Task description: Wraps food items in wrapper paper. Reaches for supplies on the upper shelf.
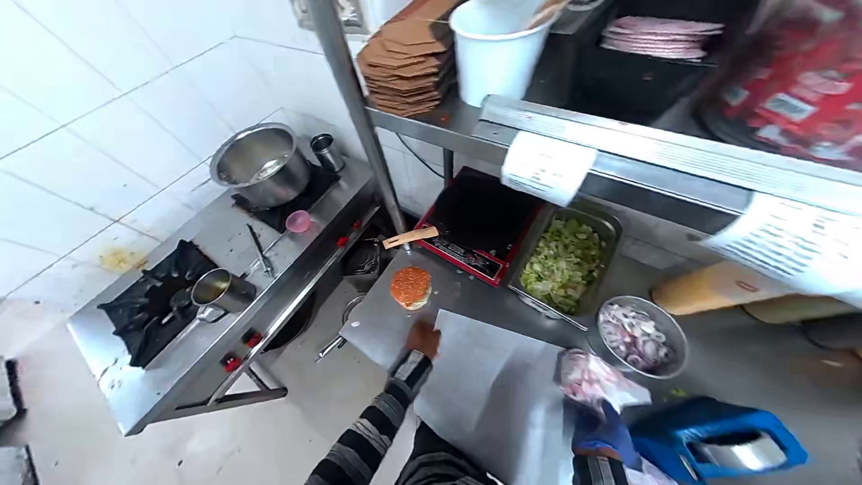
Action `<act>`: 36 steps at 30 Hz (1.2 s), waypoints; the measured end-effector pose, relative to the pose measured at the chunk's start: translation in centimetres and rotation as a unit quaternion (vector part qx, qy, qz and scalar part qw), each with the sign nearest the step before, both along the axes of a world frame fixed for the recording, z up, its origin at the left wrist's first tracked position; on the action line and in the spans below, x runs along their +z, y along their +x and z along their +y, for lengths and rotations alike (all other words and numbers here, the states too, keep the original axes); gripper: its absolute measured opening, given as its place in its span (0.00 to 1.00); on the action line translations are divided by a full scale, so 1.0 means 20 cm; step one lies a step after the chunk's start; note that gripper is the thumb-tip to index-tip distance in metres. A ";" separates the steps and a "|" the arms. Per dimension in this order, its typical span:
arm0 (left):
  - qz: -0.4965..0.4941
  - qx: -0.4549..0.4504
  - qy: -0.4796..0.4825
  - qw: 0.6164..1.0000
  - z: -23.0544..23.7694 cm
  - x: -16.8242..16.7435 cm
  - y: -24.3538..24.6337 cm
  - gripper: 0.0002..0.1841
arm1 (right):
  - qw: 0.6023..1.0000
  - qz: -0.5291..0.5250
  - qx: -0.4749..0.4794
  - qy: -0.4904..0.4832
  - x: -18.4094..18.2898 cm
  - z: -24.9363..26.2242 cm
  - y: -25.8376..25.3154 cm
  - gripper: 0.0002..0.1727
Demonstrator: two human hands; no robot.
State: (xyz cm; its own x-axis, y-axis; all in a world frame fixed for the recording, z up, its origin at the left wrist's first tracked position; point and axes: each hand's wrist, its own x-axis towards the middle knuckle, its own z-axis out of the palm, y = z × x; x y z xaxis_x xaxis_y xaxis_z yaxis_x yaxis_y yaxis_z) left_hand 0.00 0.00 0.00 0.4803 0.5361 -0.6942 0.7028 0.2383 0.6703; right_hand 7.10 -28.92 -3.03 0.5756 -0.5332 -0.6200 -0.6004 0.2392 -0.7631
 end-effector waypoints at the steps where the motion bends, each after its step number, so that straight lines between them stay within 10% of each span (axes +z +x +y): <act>1: 0.007 0.002 0.069 0.998 0.13 0.02 -0.02 0.24 | 0.999 0.026 0.026 -0.022 0.02 0.07 -0.04 0.24; 5: 0.034 0.016 0.142 0.989 0.60 -0.04 -0.02 0.35 | 0.969 0.012 0.247 0.013 0.13 0.64 -0.17 0.25; 9: 0.109 -0.028 0.050 0.992 0.70 0.17 0.12 0.30 | 0.858 -0.013 0.514 0.007 0.05 1.22 0.07 0.28; 15: 0.070 -0.153 0.045 0.985 0.85 -0.03 0.21 0.28 | 0.830 0.093 0.545 -0.071 -0.10 1.62 0.25 0.38; 18: 0.135 -0.146 -0.024 0.980 0.80 0.28 0.29 0.23 | 0.850 0.096 0.516 -0.042 -0.10 1.61 0.25 0.36; 24: 0.025 -0.139 -0.055 0.988 0.74 -0.07 0.14 0.29 | 0.847 0.040 0.529 0.005 0.03 1.36 0.13 0.33; 36: 0.048 -0.297 -0.126 0.945 -0.36 -0.13 -0.01 0.36 | 0.938 0.106 0.329 -0.020 0.07 0.25 -0.26 0.19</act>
State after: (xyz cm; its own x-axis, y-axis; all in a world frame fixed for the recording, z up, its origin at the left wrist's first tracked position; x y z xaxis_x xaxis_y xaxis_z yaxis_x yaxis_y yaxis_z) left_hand -0.25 -7.23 -2.59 0.5735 0.0021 -0.8192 0.8171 -0.0737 0.5718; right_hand 1.90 -24.00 -1.54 0.6542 -0.1314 -0.7448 -0.7475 -0.2620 -0.6104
